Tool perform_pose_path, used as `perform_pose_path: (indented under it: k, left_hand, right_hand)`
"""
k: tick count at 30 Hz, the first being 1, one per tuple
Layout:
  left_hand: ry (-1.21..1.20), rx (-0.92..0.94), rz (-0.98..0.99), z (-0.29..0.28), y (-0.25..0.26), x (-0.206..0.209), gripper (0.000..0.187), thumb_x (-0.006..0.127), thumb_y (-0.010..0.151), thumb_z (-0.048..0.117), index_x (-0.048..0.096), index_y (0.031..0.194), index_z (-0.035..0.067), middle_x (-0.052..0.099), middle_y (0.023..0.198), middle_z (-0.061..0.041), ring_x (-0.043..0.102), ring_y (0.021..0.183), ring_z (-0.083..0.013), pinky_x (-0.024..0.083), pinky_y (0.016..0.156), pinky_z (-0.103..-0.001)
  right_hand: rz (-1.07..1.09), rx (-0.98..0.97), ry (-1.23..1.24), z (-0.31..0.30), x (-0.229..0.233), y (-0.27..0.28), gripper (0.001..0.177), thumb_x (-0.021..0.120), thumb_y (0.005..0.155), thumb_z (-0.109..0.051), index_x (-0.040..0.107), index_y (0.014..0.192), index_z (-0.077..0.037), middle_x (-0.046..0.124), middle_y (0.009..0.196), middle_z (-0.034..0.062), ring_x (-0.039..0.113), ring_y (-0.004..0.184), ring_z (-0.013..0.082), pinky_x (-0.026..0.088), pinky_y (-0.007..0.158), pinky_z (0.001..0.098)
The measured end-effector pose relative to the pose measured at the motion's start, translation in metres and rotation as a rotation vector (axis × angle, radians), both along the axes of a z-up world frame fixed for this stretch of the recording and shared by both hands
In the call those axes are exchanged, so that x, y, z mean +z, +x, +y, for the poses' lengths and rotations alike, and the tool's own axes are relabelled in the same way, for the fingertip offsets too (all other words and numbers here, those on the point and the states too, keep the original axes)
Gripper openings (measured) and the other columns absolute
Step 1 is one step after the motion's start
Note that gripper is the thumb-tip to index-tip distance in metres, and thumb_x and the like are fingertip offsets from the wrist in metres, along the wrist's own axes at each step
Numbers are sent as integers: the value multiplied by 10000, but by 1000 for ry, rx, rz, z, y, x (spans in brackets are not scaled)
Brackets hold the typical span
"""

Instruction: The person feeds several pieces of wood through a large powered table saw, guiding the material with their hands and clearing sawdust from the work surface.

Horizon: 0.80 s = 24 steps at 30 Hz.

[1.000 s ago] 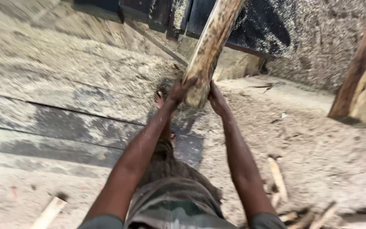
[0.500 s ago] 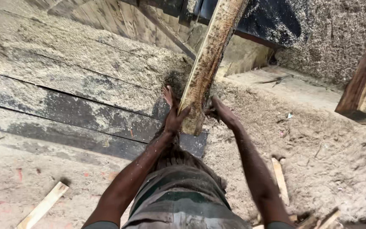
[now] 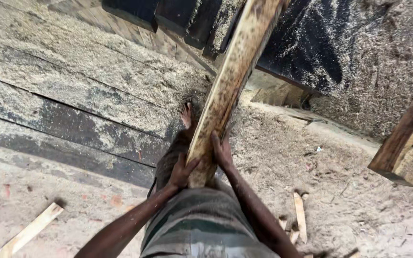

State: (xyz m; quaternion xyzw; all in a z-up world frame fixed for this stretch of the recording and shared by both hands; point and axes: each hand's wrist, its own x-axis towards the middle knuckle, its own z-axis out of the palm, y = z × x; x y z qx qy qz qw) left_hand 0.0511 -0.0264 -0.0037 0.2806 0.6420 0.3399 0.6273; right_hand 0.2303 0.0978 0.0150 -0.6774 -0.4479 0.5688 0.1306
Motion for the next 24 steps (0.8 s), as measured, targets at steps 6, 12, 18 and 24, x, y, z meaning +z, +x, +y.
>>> perform_pose_path:
  k: [6, 12, 18, 24]
  left_hand:
    - [-39, 31, -104, 100, -2, 6, 770, 674, 905, 576, 494, 1319, -49, 685, 1165, -228, 699, 1078, -304, 568, 904, -402]
    - [-143, -120, -279, 153, -1, 28, 849, 617, 915, 617, 501, 1429, -49, 688, 1288, -246, 687, 1156, -330, 551, 948, -450]
    - [-59, -380, -9, 258, -24, 60, 904, 534, 956, 674, 482, 1453, -78, 581, 1399, -303, 586, 1307, -417, 468, 1108, -504]
    - [554, -703, 807, 345, -18, 71, 1198, 541, 926, 799, 109, 1601, -92, 187, 1653, -335, 90, 1583, -462, 115, 1314, -571]
  right_hand:
    - [-174, 117, 135, 89, -26, 3, 1031, 425, 1025, -727, 48, 1664, -11, 257, 1649, 344, 334, 1459, 504, 316, 1162, 606]
    - [-101, 58, 33, 142, 17, 5, 958, 377, 975, -729, 342, 1599, -2, 498, 1528, 300, 537, 1392, 442, 484, 1144, 524]
    - [-75, 33, 236, 210, 32, -10, 964, 470, 997, -698, 273, 1620, 11, 427, 1586, 312, 440, 1450, 469, 374, 1195, 551]
    - [-546, 262, 95, 282, 19, 0, 1197, 499, 898, -831, 88, 1633, 21, 91, 1679, 367, 193, 1541, 504, 269, 1189, 603]
